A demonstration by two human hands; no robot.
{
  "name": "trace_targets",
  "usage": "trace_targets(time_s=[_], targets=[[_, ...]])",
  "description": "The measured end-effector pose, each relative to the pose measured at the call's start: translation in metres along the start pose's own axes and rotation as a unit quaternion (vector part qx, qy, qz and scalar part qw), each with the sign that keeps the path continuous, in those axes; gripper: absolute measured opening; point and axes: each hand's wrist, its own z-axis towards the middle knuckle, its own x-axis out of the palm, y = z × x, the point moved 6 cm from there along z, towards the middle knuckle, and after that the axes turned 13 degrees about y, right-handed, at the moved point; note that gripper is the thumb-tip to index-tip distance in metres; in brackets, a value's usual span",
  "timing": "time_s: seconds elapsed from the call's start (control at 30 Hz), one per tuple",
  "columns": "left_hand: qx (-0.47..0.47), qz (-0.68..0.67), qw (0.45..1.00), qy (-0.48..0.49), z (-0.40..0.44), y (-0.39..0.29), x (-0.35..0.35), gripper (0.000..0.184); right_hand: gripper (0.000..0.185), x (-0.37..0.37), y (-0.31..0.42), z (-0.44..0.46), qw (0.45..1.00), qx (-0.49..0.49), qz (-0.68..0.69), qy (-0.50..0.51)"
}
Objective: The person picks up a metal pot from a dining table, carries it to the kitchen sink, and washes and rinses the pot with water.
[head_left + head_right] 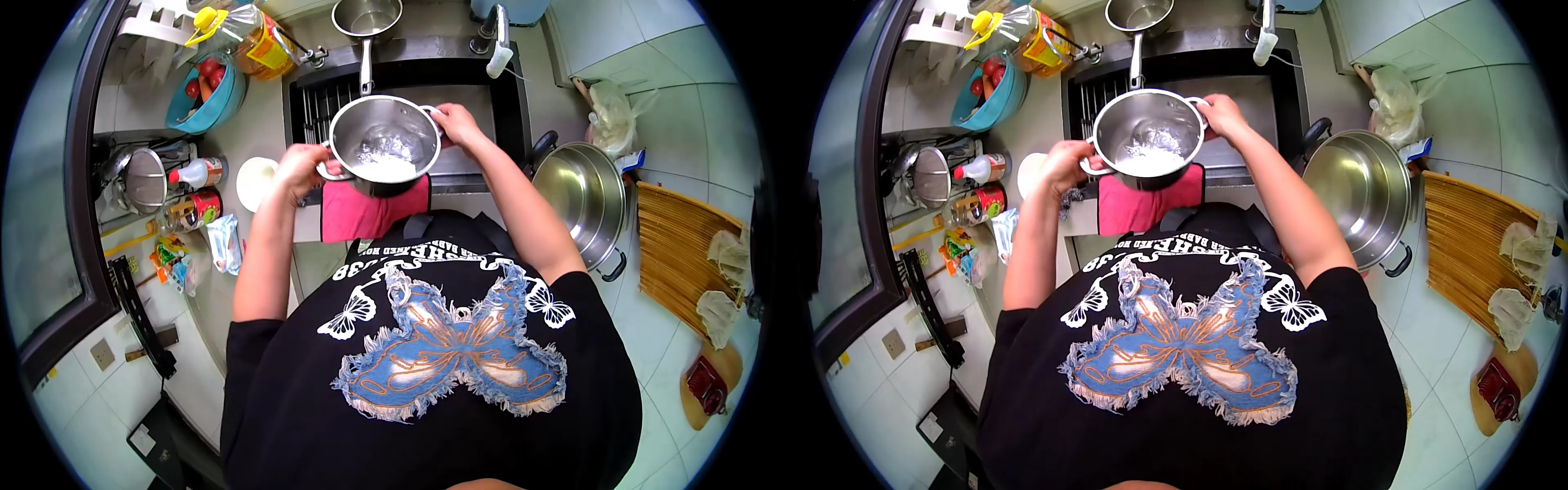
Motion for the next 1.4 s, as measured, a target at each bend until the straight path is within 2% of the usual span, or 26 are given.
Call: trace_targets(time_s=[0.03, 0.1, 0.23, 0.4, 0.5, 0.57, 0.73, 0.77, 0.87, 0.9, 0.97, 1.07, 1.1, 1.17, 1.23, 1.3, 1.33, 1.4], targets=[[0.007, 0.003, 1.000, -0.012, -0.006, -0.012, 0.001, 0.021, 0.028, 0.007, 0.018, -0.012, 0.996, 0.025, 0.081, 0.008], [0.049, -0.004, 0.997, -0.056, 0.007, -0.034, -0.005, 0.022, 0.028, 0.005, 0.027, 0.018, 0.997, 0.015, 0.075, 0.001], [0.123, 0.004, 0.991, -0.048, 0.021, -0.075, 0.041, 0.021, 0.029, -0.020, 0.006, 0.029, 0.991, 0.039, 0.126, 0.017], [0.120, 0.130, 0.983, -0.042, 0.026, -0.078, 0.068, 0.021, 0.025, -0.020, -0.026, 0.016, 0.979, 0.056, 0.193, 0.032], [0.142, 0.185, 0.971, -0.057, 0.011, -0.084, 0.069, 0.018, 0.023, -0.007, -0.031, 0.026, 0.970, 0.024, 0.236, 0.049], [0.157, 0.211, 0.962, -0.078, 0.008, -0.086, 0.061, 0.017, 0.020, -0.007, -0.022, 0.038, 0.966, -0.036, 0.253, 0.049], [0.246, 0.316, 0.913, -0.077, 0.021, -0.079, 0.068, 0.020, 0.011, -0.046, 0.017, 0.011, 0.962, -0.098, 0.254, -0.016], [0.268, 0.291, 0.917, -0.049, 0.028, -0.072, 0.066, 0.022, 0.009, -0.051, 0.024, -0.004, 0.961, -0.093, 0.257, -0.039], [0.302, 0.287, 0.907, -0.071, 0.037, -0.064, 0.053, 0.023, 0.012, -0.059, 0.027, -0.017, 0.961, -0.099, 0.251, -0.056], [0.327, 0.239, 0.913, -0.048, 0.045, -0.059, 0.044, 0.023, 0.015, -0.059, 0.028, -0.023, 0.961, -0.119, 0.243, -0.055], [0.348, 0.241, 0.905, -0.042, 0.057, -0.054, 0.034, 0.023, 0.018, -0.056, 0.031, -0.025, 0.961, -0.141, 0.233, -0.046], [0.366, 0.237, 0.900, -0.022, 0.074, -0.041, 0.033, 0.022, 0.021, -0.065, 0.038, -0.038, 0.965, -0.170, 0.168, -0.111], [0.358, 0.238, 0.902, -0.035, 0.079, -0.036, 0.031, 0.023, 0.021, -0.067, 0.036, -0.040, 0.965, -0.171, 0.166, -0.113], [0.355, 0.217, 0.909, -0.030, 0.090, -0.026, 0.026, 0.022, 0.024, -0.068, 0.039, -0.044, 0.955, -0.242, 0.143, -0.095], [0.363, 0.257, 0.894, -0.059, 0.087, -0.027, 0.031, 0.020, 0.022, -0.067, 0.047, -0.051, 0.958, -0.250, 0.106, -0.095], [0.392, 0.249, 0.884, -0.064, 0.088, -0.026, 0.032, 0.019, 0.021, -0.062, 0.076, -0.075, 0.899, -0.382, -0.110, -0.185], [0.417, 0.255, 0.869, -0.078, 0.096, -0.026, 0.025, 0.018, 0.022, -0.055, 0.088, -0.083, 0.873, -0.448, -0.092, -0.167], [0.430, 0.280, 0.853, -0.093, 0.104, -0.024, 0.022, 0.019, 0.022, -0.050, 0.104, -0.101, 0.852, -0.471, -0.147, -0.175]])
